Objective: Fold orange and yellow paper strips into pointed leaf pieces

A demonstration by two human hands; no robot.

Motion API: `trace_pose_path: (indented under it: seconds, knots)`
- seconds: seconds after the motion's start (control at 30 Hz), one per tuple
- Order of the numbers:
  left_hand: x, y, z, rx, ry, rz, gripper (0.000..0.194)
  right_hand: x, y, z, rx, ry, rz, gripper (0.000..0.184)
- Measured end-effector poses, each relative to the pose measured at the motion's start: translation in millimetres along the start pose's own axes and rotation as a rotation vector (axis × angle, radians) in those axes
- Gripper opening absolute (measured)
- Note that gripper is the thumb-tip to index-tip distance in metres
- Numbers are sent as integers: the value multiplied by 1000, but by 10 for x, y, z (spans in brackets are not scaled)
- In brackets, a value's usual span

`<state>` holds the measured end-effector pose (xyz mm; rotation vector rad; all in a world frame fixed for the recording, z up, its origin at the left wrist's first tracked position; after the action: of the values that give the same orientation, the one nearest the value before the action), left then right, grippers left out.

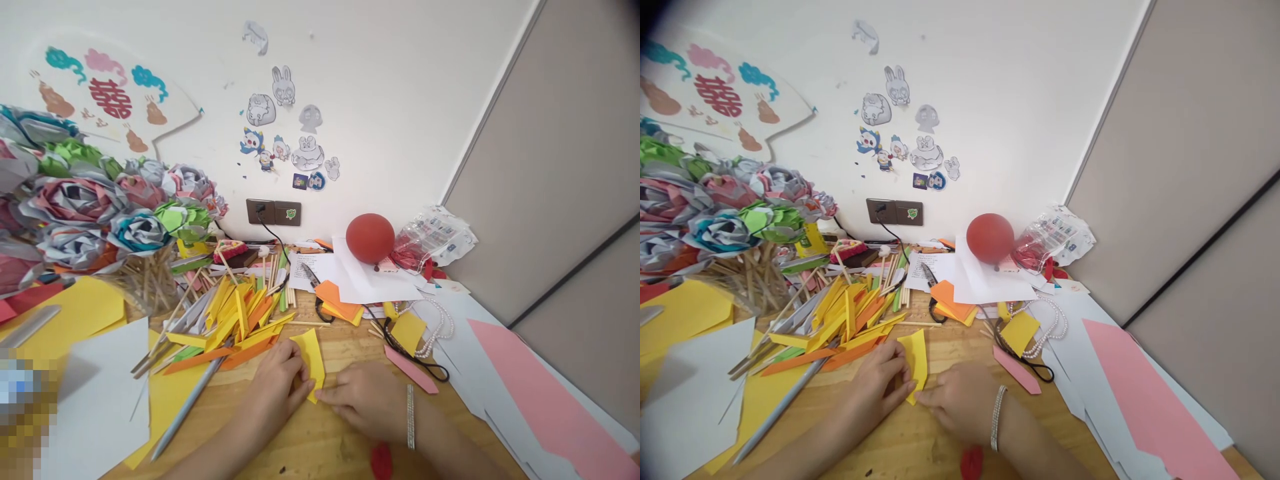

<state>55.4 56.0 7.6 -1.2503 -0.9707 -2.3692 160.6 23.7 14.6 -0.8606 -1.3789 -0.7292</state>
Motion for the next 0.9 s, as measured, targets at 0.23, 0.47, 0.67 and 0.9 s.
trace_pose_path:
  seconds: [0.23,0.47,0.67,0.9]
  knots:
    - [-11,-8,-12,-9,11,10,10,199,39,3,-60,94,21,23]
    - [53,-13,-2,-6,28,18,8,-63,-188,-20,109,-3,2,26]
    - [305,-3,4,-228,122,132,35,34,-138,-37,190,34,126,22]
    - [177,186,-30,-470,-22,373,37,155,216,-9,37,50,95,20]
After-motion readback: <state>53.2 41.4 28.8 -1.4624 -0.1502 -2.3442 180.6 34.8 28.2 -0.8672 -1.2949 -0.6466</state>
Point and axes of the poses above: each hand's wrist, its own z-axis towards the middle knuckle, its own x-axis out of the back of the hand, y = z × x, the point moved 8 cm from there along z, towards the middle knuckle, and after that the axes turned 15 degrees about -x, right-handed, at the moved point
